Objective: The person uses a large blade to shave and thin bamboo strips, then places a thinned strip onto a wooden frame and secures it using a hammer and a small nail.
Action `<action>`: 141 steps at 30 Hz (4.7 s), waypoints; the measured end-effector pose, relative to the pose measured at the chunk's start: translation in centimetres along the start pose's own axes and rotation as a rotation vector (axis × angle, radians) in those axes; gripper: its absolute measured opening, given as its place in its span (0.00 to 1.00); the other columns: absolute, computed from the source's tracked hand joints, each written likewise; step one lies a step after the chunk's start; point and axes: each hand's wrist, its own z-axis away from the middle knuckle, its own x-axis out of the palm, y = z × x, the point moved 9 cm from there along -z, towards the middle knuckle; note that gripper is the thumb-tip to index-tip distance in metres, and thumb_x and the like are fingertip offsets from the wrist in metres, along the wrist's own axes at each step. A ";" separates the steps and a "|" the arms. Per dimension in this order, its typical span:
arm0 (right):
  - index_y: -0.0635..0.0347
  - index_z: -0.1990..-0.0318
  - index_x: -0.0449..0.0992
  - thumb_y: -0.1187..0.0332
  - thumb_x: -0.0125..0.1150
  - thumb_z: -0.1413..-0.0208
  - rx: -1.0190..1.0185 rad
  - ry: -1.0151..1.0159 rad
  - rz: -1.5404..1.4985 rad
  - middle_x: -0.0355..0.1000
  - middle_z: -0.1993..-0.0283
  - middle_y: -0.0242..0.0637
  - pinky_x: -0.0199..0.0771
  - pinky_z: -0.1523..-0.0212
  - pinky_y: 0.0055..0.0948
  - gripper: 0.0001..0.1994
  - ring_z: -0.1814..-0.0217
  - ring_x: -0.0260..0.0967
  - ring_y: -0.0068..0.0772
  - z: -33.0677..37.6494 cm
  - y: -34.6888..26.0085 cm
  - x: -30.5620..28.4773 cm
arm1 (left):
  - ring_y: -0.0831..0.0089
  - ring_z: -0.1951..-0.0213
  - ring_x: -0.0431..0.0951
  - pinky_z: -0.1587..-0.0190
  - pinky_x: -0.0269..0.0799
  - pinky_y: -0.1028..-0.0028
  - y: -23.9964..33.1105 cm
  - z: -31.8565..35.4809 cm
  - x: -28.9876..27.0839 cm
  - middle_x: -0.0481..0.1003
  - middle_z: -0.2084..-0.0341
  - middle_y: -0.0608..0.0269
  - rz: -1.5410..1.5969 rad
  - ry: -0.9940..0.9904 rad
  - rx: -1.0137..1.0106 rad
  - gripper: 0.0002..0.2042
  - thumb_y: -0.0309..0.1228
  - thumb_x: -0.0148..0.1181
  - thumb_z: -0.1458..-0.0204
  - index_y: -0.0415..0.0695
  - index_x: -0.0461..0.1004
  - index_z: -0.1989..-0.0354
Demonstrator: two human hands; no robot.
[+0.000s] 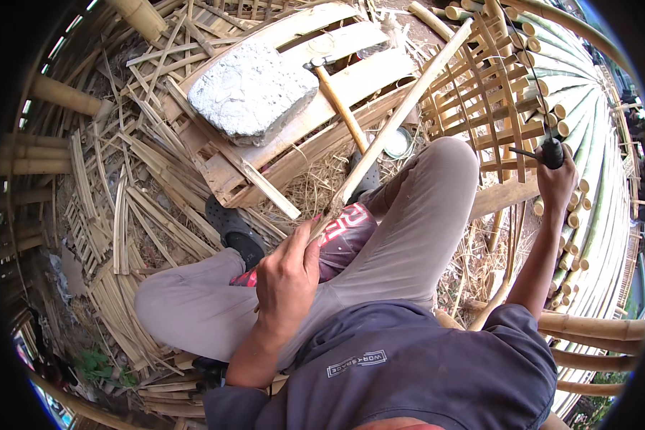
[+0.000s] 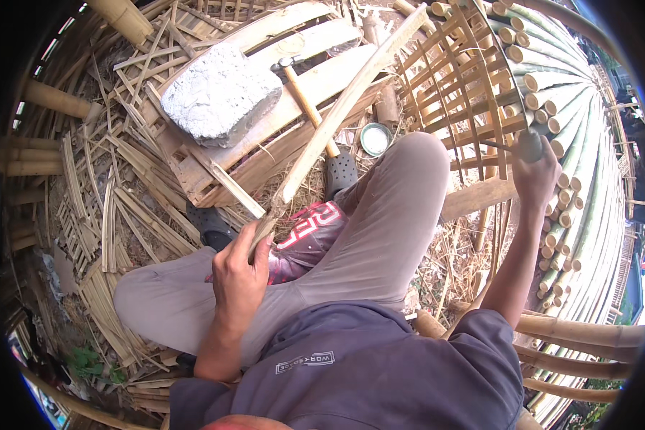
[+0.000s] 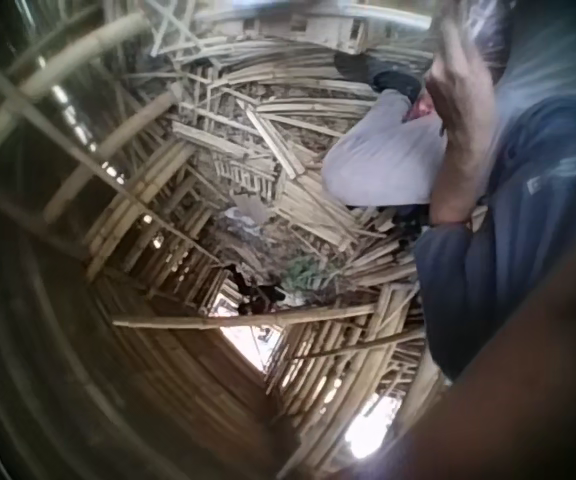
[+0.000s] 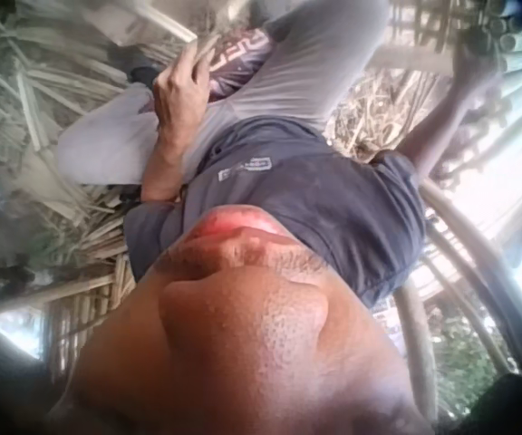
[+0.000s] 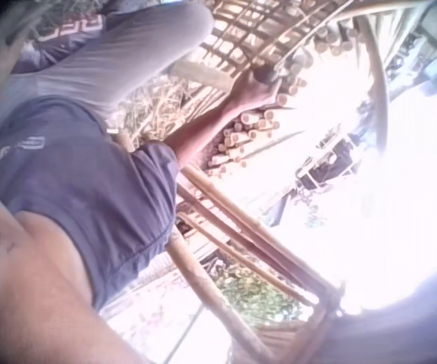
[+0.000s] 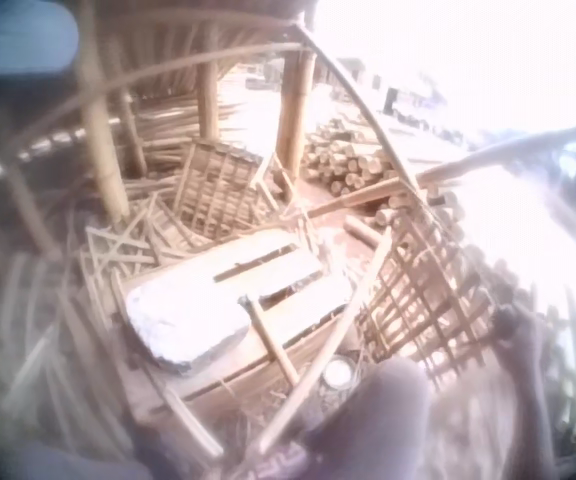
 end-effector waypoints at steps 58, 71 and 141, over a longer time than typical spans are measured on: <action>0.58 0.68 0.77 0.72 0.69 0.60 -0.358 -0.236 -0.168 0.75 0.75 0.46 0.75 0.64 0.40 0.10 0.71 0.76 0.52 5.1 -14.0 4.7 | 0.48 0.64 0.83 0.64 0.79 0.59 -1.0 2.1 2.3 0.81 0.64 0.44 -0.027 -0.142 0.049 0.13 0.25 0.63 0.44 0.35 0.77 0.51; 0.55 0.66 0.78 0.66 0.70 0.55 -0.349 -0.243 0.025 0.77 0.74 0.46 0.76 0.67 0.44 0.09 0.69 0.77 0.52 3.7 -12.8 3.1 | 0.48 0.64 0.83 0.63 0.78 0.59 -0.8 2.8 2.5 0.81 0.65 0.43 0.058 -0.197 0.042 0.14 0.27 0.64 0.45 0.35 0.78 0.52; 0.62 0.66 0.77 0.71 0.70 0.56 -0.376 -0.334 -0.346 0.73 0.78 0.43 0.75 0.69 0.33 0.10 0.75 0.76 0.38 8.5 -17.2 3.0 | 0.47 0.71 0.81 0.69 0.72 0.61 -0.5 1.8 2.3 0.78 0.73 0.44 0.368 -0.147 -0.052 0.14 0.31 0.66 0.44 0.35 0.75 0.55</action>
